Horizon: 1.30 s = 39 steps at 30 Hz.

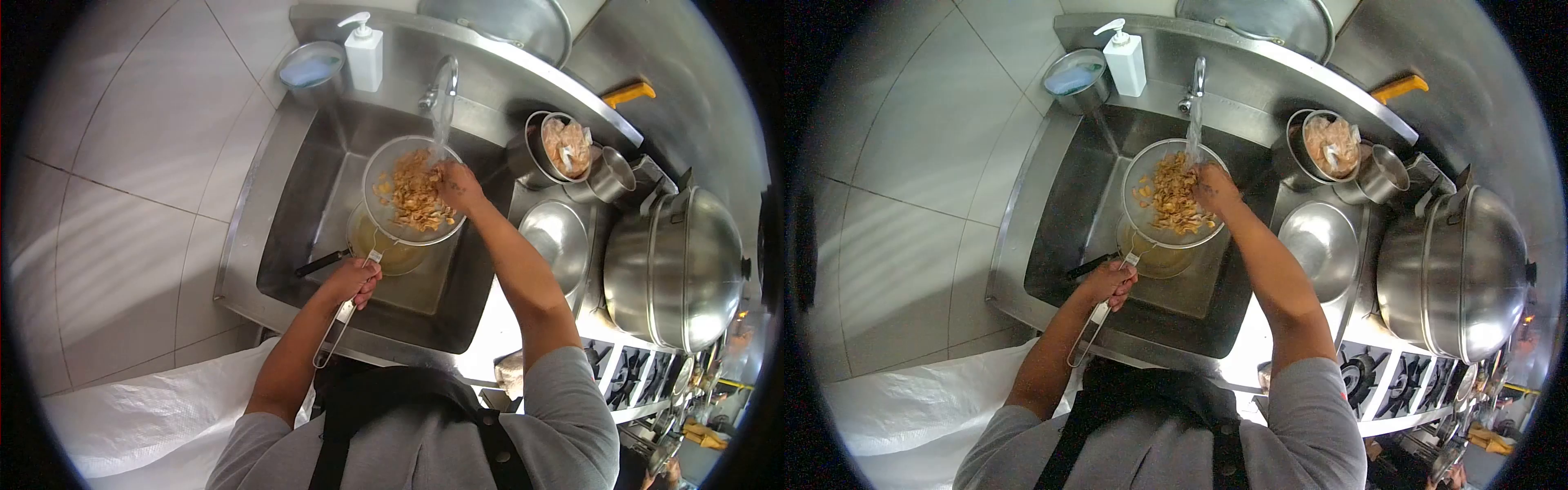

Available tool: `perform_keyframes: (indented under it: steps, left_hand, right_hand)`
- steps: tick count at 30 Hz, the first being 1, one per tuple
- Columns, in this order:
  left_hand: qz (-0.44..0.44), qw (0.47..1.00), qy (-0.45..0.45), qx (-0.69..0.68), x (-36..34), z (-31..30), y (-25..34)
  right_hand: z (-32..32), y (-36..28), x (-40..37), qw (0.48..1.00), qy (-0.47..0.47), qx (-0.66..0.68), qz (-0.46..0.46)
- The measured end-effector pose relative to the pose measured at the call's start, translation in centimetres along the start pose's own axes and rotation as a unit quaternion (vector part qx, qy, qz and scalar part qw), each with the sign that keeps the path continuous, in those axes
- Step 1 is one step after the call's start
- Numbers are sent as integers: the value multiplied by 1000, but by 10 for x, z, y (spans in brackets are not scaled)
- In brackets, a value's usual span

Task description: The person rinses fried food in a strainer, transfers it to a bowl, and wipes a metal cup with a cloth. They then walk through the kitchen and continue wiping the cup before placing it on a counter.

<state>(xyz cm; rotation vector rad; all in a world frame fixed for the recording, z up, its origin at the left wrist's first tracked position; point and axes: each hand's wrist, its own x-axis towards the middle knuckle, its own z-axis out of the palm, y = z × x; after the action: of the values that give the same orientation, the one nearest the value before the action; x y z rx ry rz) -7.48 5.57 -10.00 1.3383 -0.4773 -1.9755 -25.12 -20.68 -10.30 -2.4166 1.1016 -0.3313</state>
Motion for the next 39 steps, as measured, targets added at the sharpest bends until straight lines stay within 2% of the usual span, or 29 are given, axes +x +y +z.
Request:
perform_keyframes:
  steps: [4,7,9,10,12,13,15,19,21,22,24,28,30,31,33,34,35,36,37,39]
  left_hand:
    - [-4,1000,-1,6,1,-3,-2]
    - [-1,1000,-10,-1,0,-2,-1]
    - [-5,1000,10,5,-3,2,3]
    - [-4,1000,10,5,-2,2,2]
    - [7,1000,-13,6,1,0,-3]
    - [6,1000,-13,6,2,-1,-4]
    - [-3,1000,-14,13,3,-4,-7]
    - [-5,999,-31,4,4,-8,-13]
    - [-14,1000,-20,6,5,-6,-11]
    - [-12,1000,-20,6,5,-5,-10]
    - [-5,1000,-18,2,4,-4,-8]
    - [-2,1000,-12,6,5,-6,-5]
    - [-12,1000,-4,-10,7,-10,-6]
    - [-12,1000,-4,-10,8,-13,-8]
    - [-6,1000,-25,-7,9,-19,-10]
    - [-6,1000,-25,-8,9,-19,-11]
    - [1,1000,-25,1,9,-20,-11]
    - [8,1000,-26,11,8,-20,-12]
    - [8,1000,-25,12,5,-18,-11]
    - [10,999,-29,14,-2,-11,-7]
  right_hand:
    - [-13,-17,-4,998,-56,-4,32]
    - [-8,-27,-20,1000,-14,-28,-6]
    - [6,-32,-32,995,34,-14,-93]
    - [15,-37,-37,995,35,-15,-94]
    - [30,-43,-42,984,6,-144,-103]
    - [36,-36,-39,984,6,-144,-102]
    - [44,-19,-26,994,-60,-62,-61]
    - [44,3,-9,999,-19,-33,-29]
    - [38,14,0,987,53,-46,-146]
    - [30,8,4,986,53,-47,-148]
    - [6,-13,9,997,-46,-45,-37]
    - [20,12,20,989,-87,-55,-104]
    - [42,34,25,978,-109,94,-148]
    - [54,46,32,978,-110,95,-148]
    - [71,63,45,941,-165,276,-105]
    - [51,47,36,941,-166,276,-105]
    - [10,12,19,973,-144,128,-123]
    - [-13,-11,8,983,-119,-23,-137]
    - [-7,-14,7,983,-118,-22,-137]
    - [12,-9,9,976,-129,-137,-110]
